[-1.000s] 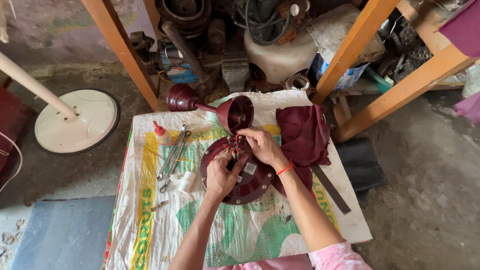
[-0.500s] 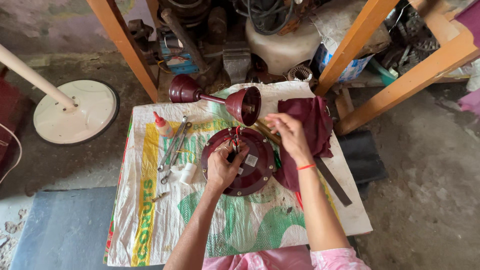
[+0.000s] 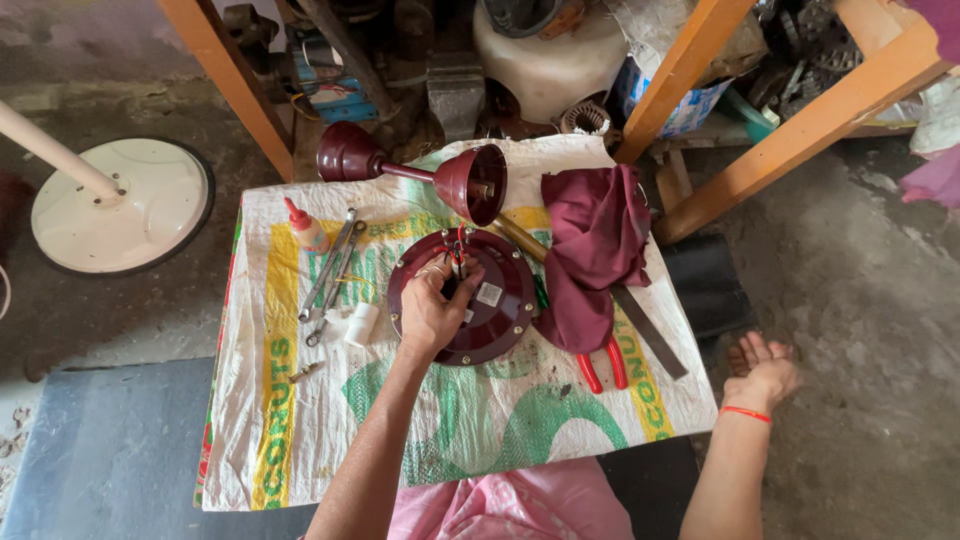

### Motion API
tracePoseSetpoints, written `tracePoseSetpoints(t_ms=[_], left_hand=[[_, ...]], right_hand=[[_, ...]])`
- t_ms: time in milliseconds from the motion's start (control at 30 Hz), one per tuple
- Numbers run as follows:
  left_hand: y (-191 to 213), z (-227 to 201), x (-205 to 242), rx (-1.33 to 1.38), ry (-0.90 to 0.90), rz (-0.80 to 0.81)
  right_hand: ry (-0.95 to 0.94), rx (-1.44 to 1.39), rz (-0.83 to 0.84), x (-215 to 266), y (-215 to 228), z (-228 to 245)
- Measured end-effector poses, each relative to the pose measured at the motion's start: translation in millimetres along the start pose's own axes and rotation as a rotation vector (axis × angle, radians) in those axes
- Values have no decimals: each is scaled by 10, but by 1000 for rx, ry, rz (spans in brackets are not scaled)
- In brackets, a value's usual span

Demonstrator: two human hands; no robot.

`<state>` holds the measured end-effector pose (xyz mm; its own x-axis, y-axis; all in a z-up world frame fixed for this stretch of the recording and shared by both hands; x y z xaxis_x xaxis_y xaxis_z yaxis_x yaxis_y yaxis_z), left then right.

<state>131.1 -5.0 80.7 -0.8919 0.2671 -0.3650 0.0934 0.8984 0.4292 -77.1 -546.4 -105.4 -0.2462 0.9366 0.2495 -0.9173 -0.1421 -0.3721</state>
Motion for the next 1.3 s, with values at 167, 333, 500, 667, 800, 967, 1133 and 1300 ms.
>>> tracePoseSetpoints(t_ms=[167, 333, 500, 667, 800, 967, 1133, 1300], left_hand=[[20, -50, 33, 24, -60, -21], [24, -20, -6, 1, -39, -19], [22, -44, -10, 17, -75, -27], [26, -10, 29, -28, -85, -42], [2, 27, 24, 4, -70, -36], [7, 17, 26, -2, -48, -34], [29, -1, 19, -2, -37, -33], [19, -5, 34, 21, -16, -26]], right_hand=[[-124, 213, 285, 16, 120, -409], [11, 456, 359, 499, 63, -608], [0, 739, 393, 1058, 498, -995], [-75, 999, 480, 1518, 842, -1445], [-110, 1165, 536, 1677, 950, -1636], [-108, 1329, 592, 1770, 865, -1765], [-89, 1442, 663, 1822, 620, -1869], [-70, 1541, 719, 1821, 607, -1885]])
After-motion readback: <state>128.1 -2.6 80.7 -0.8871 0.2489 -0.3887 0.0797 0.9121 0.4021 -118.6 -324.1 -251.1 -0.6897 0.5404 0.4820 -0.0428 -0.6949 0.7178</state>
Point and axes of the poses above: each hand's wrist, its own x-axis away from the middle knuckle, its own y-axis out of the back of the hand, z = x × y, the point moved 7 cm from there along -x, towards the middle knuckle, and after that the axes turned 6 degrees about z, right-handed, at the moved point
